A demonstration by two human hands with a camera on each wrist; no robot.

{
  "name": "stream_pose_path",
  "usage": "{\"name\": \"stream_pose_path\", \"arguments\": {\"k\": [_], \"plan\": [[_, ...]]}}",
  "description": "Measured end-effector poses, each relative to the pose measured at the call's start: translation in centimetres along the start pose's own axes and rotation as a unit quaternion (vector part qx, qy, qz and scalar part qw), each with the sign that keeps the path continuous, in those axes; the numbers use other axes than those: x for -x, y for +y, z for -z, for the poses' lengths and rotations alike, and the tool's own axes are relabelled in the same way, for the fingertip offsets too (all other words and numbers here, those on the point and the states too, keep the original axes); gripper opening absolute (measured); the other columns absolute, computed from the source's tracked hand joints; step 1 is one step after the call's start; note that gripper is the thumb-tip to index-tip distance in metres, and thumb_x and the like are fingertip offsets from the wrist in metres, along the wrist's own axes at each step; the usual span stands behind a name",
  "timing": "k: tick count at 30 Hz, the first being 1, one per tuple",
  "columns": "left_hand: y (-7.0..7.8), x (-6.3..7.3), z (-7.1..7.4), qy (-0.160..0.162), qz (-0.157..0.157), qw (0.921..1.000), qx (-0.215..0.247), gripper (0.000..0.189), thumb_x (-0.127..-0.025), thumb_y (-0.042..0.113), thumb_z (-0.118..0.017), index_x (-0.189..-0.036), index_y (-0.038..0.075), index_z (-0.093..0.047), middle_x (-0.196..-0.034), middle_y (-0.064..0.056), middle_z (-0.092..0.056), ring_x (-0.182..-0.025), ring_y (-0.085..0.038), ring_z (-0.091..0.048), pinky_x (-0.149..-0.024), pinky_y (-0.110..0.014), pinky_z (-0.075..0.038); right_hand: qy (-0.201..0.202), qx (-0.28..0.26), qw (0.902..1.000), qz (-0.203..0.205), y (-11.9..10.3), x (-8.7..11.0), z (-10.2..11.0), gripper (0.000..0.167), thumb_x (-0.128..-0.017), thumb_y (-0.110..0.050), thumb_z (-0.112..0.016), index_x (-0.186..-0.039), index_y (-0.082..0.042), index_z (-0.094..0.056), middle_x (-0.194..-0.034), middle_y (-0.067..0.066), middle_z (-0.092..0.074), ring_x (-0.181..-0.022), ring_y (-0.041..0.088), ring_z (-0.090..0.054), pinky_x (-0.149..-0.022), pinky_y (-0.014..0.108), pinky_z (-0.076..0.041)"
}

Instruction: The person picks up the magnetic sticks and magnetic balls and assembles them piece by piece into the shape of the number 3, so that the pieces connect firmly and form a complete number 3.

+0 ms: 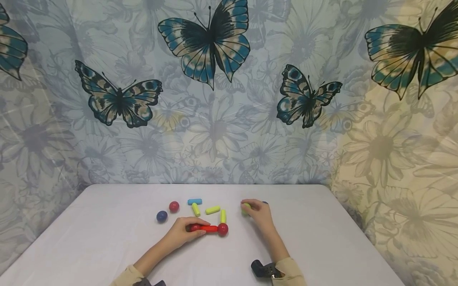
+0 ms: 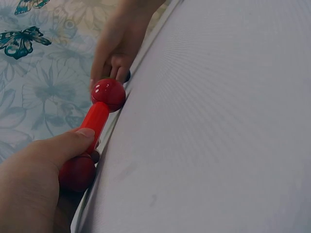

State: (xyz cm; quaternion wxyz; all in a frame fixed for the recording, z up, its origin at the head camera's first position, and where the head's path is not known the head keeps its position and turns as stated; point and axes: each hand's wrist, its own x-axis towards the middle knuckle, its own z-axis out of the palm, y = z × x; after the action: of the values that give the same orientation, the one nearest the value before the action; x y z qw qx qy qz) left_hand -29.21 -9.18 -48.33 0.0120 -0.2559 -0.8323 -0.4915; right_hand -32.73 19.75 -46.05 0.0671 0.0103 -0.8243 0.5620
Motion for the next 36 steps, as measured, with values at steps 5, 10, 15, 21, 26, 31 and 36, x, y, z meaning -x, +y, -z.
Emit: {"name": "stream_pose_path", "arguments": {"k": [5,10,15,21,26,31,36], "plan": [[0.1,0.0,0.0,0.0,0.001,1.0,-0.004,0.023,-0.085,0.027,-0.075,-0.108,0.029,-0.074,-0.108,0.007,-0.073,-0.096,-0.005,-0.059,-0.085,-0.019,-0.048,0.02,-0.008,0.9998,-0.006,-0.4,-0.5,-1.1,0.028,-0.087,-0.022,-0.074,-0.111,-0.008,-0.072,-0.116,0.011,-0.072,-0.115,0.024,-0.065,-0.09,0.025,-0.054],[0.0,0.0,0.0,-0.001,0.003,1.0,-0.008,0.023,-0.086,0.029,-0.075,-0.108,0.029,-0.074,-0.108,0.006,-0.073,-0.096,-0.005,-0.059,-0.085,-0.02,-0.048,0.023,-0.024,0.9994,-0.012,-0.6,-0.9,-2.3,0.029,-0.086,-0.022,-0.074,-0.111,-0.008,-0.073,-0.117,0.01,-0.072,-0.115,0.022,-0.064,-0.091,0.024,-0.054],[0.0,-0.1,0.0,-0.002,0.007,1.0,-0.005,0.023,-0.085,0.029,-0.075,-0.108,0.03,-0.074,-0.108,0.007,-0.073,-0.098,-0.007,-0.06,-0.086,-0.02,-0.048,0.026,-0.03,0.9992,-0.007,-0.7,-1.1,-3.4,0.027,-0.086,-0.021,-0.074,-0.11,-0.008,-0.073,-0.118,0.011,-0.071,-0.116,0.025,-0.064,-0.093,0.031,-0.055],[-0.1,-0.2,0.0,-0.004,0.005,1.0,-0.006,0.022,-0.086,0.03,-0.074,-0.108,0.031,-0.074,-0.108,0.008,-0.073,-0.099,-0.007,-0.061,-0.088,-0.021,-0.048,0.032,-0.035,0.9989,0.007,-0.8,-1.2,-4.4,0.026,-0.085,-0.018,-0.074,-0.108,-0.006,-0.073,-0.116,0.012,-0.072,-0.118,0.029,-0.063,-0.097,0.038,-0.053],[0.0,0.0,0.0,-0.002,0.002,0.9999,-0.01,0.023,-0.086,0.029,-0.074,-0.108,0.03,-0.074,-0.109,0.008,-0.073,-0.099,-0.006,-0.061,-0.087,-0.02,-0.048,0.036,-0.061,0.9974,0.013,-1.0,-1.2,-5.1,0.025,-0.086,-0.017,-0.074,-0.108,-0.005,-0.073,-0.112,0.012,-0.073,-0.112,0.026,-0.066,-0.089,0.026,-0.055],[0.2,0.0,0.0,-0.002,-0.001,1.0,-0.007,0.023,-0.086,0.027,-0.074,-0.109,0.029,-0.074,-0.108,0.007,-0.073,-0.097,-0.005,-0.06,-0.085,-0.019,-0.048,0.045,-0.083,0.9955,0.013,-1.3,-1.1,-5.7,0.024,-0.086,-0.016,-0.074,-0.108,-0.005,-0.073,-0.11,0.013,-0.074,-0.105,0.022,-0.069,-0.081,0.016,-0.053],[0.2,0.0,0.0,0.0,-0.007,0.9999,-0.009,0.023,-0.086,0.027,-0.074,-0.109,0.028,-0.074,-0.108,0.007,-0.073,-0.097,-0.005,-0.061,-0.085,-0.019,-0.049,0.039,-0.094,0.9947,0.018,-1.4,-1.0,-6.3,0.025,-0.086,-0.014,-0.073,-0.109,-0.002,-0.072,-0.11,0.015,-0.073,-0.107,0.023,-0.068,-0.082,0.014,-0.05]]}}
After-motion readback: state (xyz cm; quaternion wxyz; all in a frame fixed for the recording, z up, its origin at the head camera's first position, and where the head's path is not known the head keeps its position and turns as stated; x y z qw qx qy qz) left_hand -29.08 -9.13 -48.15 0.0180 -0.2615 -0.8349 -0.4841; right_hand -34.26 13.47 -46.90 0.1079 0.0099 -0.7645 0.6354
